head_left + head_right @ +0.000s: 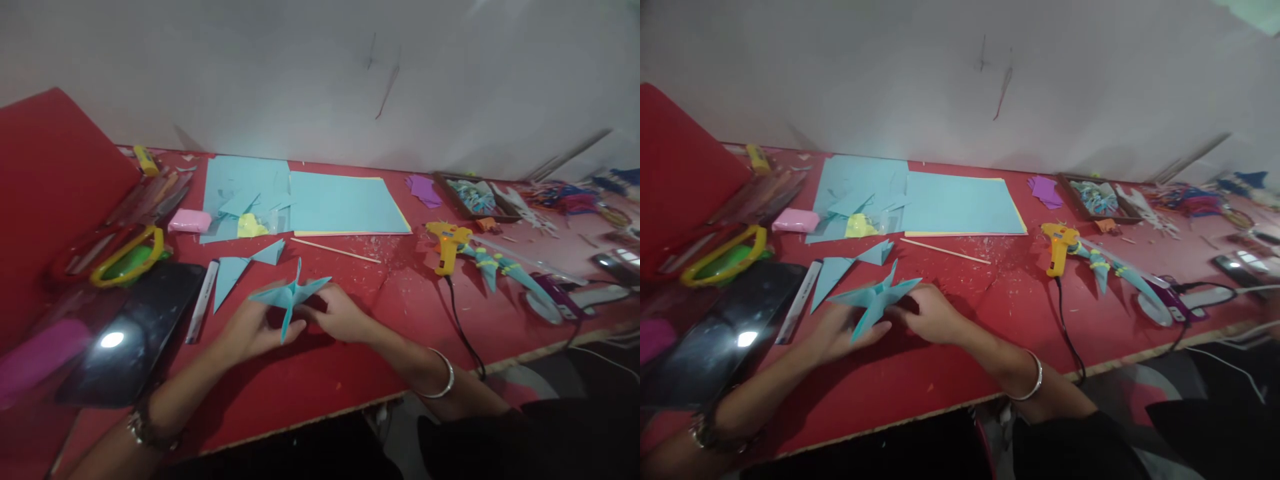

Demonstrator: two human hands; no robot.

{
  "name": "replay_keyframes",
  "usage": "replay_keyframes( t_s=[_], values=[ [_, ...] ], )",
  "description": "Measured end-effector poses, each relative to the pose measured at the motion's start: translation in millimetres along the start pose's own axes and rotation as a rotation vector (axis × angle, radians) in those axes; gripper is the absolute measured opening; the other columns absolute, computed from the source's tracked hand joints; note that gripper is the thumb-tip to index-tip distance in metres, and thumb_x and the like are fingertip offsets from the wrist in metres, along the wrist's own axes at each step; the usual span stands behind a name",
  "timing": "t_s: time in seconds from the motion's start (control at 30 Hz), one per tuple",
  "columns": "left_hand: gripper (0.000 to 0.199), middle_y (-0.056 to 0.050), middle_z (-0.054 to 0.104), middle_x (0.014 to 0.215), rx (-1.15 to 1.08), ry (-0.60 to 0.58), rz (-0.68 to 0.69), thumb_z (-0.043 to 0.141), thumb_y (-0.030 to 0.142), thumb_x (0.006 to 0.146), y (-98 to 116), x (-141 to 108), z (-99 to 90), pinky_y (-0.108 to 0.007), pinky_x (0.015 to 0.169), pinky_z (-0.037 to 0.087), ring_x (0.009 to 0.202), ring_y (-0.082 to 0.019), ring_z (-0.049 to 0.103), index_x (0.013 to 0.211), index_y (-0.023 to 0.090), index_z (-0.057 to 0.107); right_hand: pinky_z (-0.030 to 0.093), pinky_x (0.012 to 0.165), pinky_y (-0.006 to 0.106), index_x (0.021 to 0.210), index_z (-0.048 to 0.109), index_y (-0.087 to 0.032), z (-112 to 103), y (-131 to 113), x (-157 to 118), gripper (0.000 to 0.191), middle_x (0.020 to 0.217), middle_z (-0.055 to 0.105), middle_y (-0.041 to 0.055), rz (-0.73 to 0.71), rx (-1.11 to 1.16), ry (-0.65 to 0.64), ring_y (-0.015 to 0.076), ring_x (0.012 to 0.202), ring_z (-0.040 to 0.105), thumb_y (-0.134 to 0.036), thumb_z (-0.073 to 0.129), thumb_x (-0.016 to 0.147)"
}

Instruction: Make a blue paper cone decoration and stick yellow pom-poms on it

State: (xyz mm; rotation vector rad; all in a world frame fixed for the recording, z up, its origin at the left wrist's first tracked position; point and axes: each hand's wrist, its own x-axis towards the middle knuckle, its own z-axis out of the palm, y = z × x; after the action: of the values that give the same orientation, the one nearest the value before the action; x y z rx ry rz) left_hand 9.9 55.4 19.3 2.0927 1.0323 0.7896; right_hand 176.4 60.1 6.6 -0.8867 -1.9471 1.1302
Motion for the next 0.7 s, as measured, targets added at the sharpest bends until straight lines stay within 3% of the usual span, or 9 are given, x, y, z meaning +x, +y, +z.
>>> replay_keyframes(
  t_s=[0.1, 0.2, 0.4, 0.47, 0.57, 0.7],
  values=[
    [0.020, -0.004, 0.068, 0.087, 0.047, 0.043, -0.046, 0.049, 0.034, 0.078, -3.4, -1.5, 3.8, -0.029, 0.071, 0.048, 0.079, -0.019, 0.062, 0.079, 0.019, 0.063, 0.045, 0.085, 0.032, 0.094, 0.063, -0.017, 0.7, 1.4, 0.4, 0.022, 0.097, 0.067, 0.0046, -0.044, -0.001, -0.025, 0.0172, 0.091, 0.060, -0.018, 0.048, 0.078],
    [0.023, -0.002, 0.068, 0.083, 0.064, 0.106, -0.059, 0.044, 0.033, 0.081, -8.4, -2.9, 9.2, -0.027, 0.071, 0.048, 0.077, -0.018, 0.062, 0.080, 0.020, 0.063, 0.043, 0.089, 0.035, 0.098, 0.062, -0.018, 0.9, 2.8, -0.3, 0.024, 0.102, 0.066, 0.0048, -0.045, 0.001, -0.023, 0.0176, 0.096, 0.059, -0.018, 0.048, 0.079],
    [0.022, 0.000, 0.069, 0.077, 0.006, 0.068, -0.140, 0.045, 0.034, 0.081, -6.3, -4.5, 9.6, -0.028, 0.069, 0.048, 0.072, -0.018, 0.061, 0.080, 0.022, 0.063, 0.042, 0.091, 0.036, 0.093, 0.062, -0.019, 1.4, -0.4, -2.5, 0.018, 0.100, 0.065, 0.0050, 0.016, 0.090, -0.060, 0.0174, 0.094, 0.058, -0.024, 0.051, 0.079],
    [0.022, -0.001, 0.068, 0.077, -0.037, 0.105, -0.198, 0.045, 0.035, 0.079, -4.1, -4.3, 8.8, -0.029, 0.067, 0.048, 0.072, -0.019, 0.060, 0.080, 0.020, 0.062, 0.042, 0.089, 0.036, 0.089, 0.061, -0.019, 1.1, -0.3, -2.8, 0.016, 0.094, 0.064, 0.0043, 0.046, 0.143, -0.049, 0.0178, 0.092, 0.057, -0.027, 0.052, 0.079],
    [0.021, 0.000, 0.064, 0.065, -0.079, 0.155, -0.239, 0.045, 0.035, 0.077, -2.2, -2.8, 8.0, -0.025, 0.057, 0.046, 0.062, -0.017, 0.056, 0.070, 0.019, 0.057, 0.046, 0.076, 0.031, 0.087, 0.054, -0.019, -2.4, 2.1, -1.8, 0.016, 0.084, 0.059, 0.0028, 0.140, 0.245, 0.085, 0.0148, 0.079, 0.056, -0.032, 0.052, 0.078],
    [0.022, 0.003, 0.055, 0.057, -0.081, 0.057, -0.194, 0.044, 0.032, 0.078, -1.6, -1.6, 7.2, -0.022, 0.049, 0.040, 0.053, -0.013, 0.048, 0.062, 0.019, 0.051, 0.044, 0.074, 0.027, 0.090, 0.048, -0.020, -12.4, 4.6, 1.3, 0.018, 0.089, 0.052, 0.0028, 0.164, 0.250, 0.313, 0.0131, 0.083, 0.052, -0.031, 0.055, 0.076]
  ],
)
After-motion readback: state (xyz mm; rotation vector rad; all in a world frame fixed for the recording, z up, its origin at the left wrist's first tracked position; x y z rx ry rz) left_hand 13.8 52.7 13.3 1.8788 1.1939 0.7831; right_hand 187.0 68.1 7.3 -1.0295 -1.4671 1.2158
